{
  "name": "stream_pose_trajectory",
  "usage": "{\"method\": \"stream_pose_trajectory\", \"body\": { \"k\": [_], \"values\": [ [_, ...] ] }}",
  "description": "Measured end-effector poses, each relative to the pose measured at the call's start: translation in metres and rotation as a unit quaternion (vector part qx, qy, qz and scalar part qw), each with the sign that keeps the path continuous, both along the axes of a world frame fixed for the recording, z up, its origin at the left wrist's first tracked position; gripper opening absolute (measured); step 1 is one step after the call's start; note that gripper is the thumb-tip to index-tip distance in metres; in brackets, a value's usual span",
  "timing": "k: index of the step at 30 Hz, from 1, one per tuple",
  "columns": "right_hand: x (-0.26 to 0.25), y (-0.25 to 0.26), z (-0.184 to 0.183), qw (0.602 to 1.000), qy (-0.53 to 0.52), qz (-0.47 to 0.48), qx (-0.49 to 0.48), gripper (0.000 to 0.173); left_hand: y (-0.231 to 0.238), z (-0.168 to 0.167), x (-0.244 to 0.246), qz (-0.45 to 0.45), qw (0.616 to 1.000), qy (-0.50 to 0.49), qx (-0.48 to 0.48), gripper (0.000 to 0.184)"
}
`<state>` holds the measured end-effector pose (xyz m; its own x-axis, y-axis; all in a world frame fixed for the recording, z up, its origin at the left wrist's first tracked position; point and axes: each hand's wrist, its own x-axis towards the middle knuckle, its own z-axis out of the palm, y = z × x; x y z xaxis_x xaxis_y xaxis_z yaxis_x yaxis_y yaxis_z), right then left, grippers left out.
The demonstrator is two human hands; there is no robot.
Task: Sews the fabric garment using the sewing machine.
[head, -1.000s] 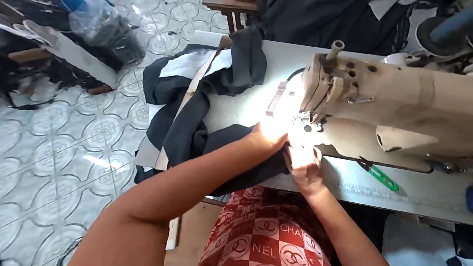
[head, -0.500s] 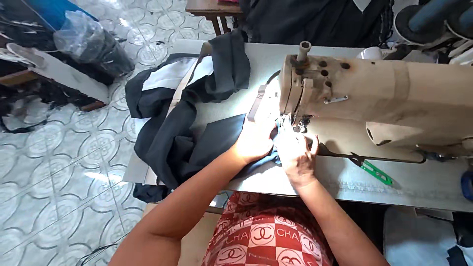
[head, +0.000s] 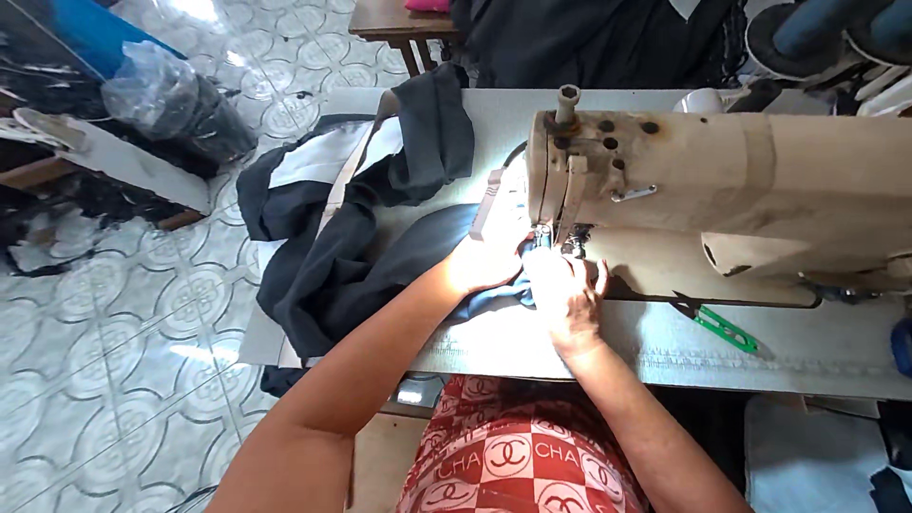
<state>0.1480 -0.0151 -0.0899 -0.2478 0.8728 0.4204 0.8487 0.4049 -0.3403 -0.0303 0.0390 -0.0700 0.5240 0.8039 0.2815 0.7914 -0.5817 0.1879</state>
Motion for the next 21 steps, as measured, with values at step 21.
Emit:
{"method": "stream_pose_trajectory", "body": {
  "k": [21],
  "values": [
    [0.006,0.006,0.003,0.999,0.017,0.014,-0.032,0.03,-0.04,0.03,-0.006,-0.035,0.999,-0.005,0.023,0.031]
  ]
}}
